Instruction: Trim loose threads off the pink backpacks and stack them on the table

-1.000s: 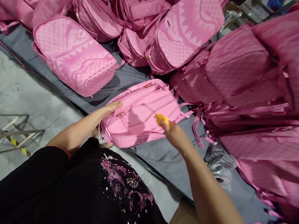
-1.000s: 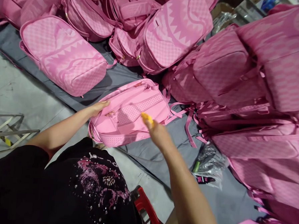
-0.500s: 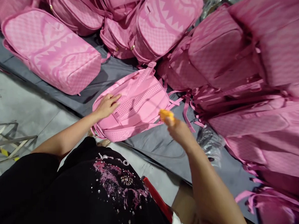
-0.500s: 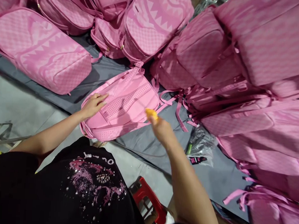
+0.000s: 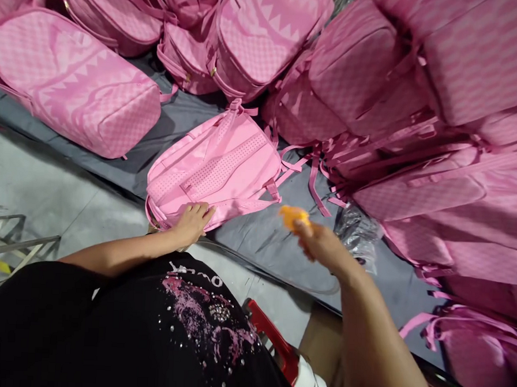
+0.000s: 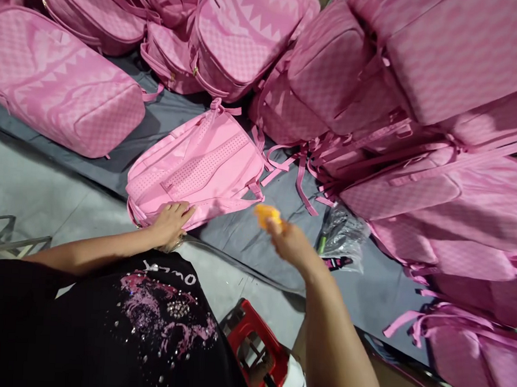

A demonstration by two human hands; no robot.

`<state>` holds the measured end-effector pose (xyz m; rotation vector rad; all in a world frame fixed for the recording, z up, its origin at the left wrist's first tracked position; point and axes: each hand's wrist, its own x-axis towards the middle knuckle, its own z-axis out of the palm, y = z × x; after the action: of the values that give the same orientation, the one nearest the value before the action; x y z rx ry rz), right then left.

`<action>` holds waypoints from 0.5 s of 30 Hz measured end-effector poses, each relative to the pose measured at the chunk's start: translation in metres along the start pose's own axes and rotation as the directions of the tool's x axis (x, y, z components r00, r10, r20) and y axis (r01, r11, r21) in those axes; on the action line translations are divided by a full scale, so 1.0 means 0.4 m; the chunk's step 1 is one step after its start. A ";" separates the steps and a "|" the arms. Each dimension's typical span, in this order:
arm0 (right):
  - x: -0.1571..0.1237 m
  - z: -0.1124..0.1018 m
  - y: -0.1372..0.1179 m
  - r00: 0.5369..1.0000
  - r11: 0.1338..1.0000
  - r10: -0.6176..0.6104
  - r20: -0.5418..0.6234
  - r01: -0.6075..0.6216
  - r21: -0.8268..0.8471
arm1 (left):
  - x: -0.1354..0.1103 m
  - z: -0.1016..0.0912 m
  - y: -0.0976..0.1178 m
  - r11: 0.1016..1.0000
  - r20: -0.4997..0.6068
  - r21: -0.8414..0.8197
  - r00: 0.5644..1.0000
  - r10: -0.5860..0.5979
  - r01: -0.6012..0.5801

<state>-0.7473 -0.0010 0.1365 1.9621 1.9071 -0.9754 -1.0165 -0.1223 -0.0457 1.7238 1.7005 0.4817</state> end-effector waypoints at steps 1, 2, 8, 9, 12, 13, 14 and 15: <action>-0.013 0.004 0.013 0.996 1.000 0.028 -0.087 -0.028 0.003 | 0.005 -0.005 -0.002 0.999 -0.007 -0.032 1.000 -0.002 0.001; -0.029 0.012 0.026 0.992 0.999 0.046 -0.120 -0.044 0.018 | 0.010 -0.013 -0.006 0.997 -0.016 -0.072 1.000 -0.010 0.009; -0.090 0.091 0.058 0.981 0.986 -0.067 0.182 0.037 0.160 | 0.096 -0.081 -0.049 0.913 -0.001 -0.367 0.982 -0.189 0.176; -0.087 0.096 0.054 0.998 0.992 -0.045 0.037 0.040 0.118 | 0.114 -0.085 -0.051 0.893 0.020 -0.399 0.976 -0.218 0.208; -0.068 0.094 0.027 0.990 0.993 -0.107 -0.094 0.111 0.033 | 0.149 -0.073 -0.030 0.865 0.026 -0.430 0.961 -0.275 0.259; -0.065 0.091 0.017 0.988 0.989 -0.142 -0.061 0.144 0.031 | 0.150 -0.066 -0.016 0.871 0.005 -0.421 0.961 -0.277 0.254; -0.065 0.090 0.010 0.986 0.987 -0.156 -0.062 0.158 0.029 | 0.148 -0.060 -0.001 0.882 -0.018 -0.406 0.963 -0.269 0.239; -0.070 0.093 0.006 0.984 0.989 -0.141 -0.112 0.144 0.019 | 0.142 -0.058 0.012 0.897 -0.038 -0.387 0.968 -0.248 0.214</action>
<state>-0.7538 -0.0456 0.1248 1.9548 2.1307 -0.9514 -1.0238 -0.0618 -0.0364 1.2212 1.7109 0.7301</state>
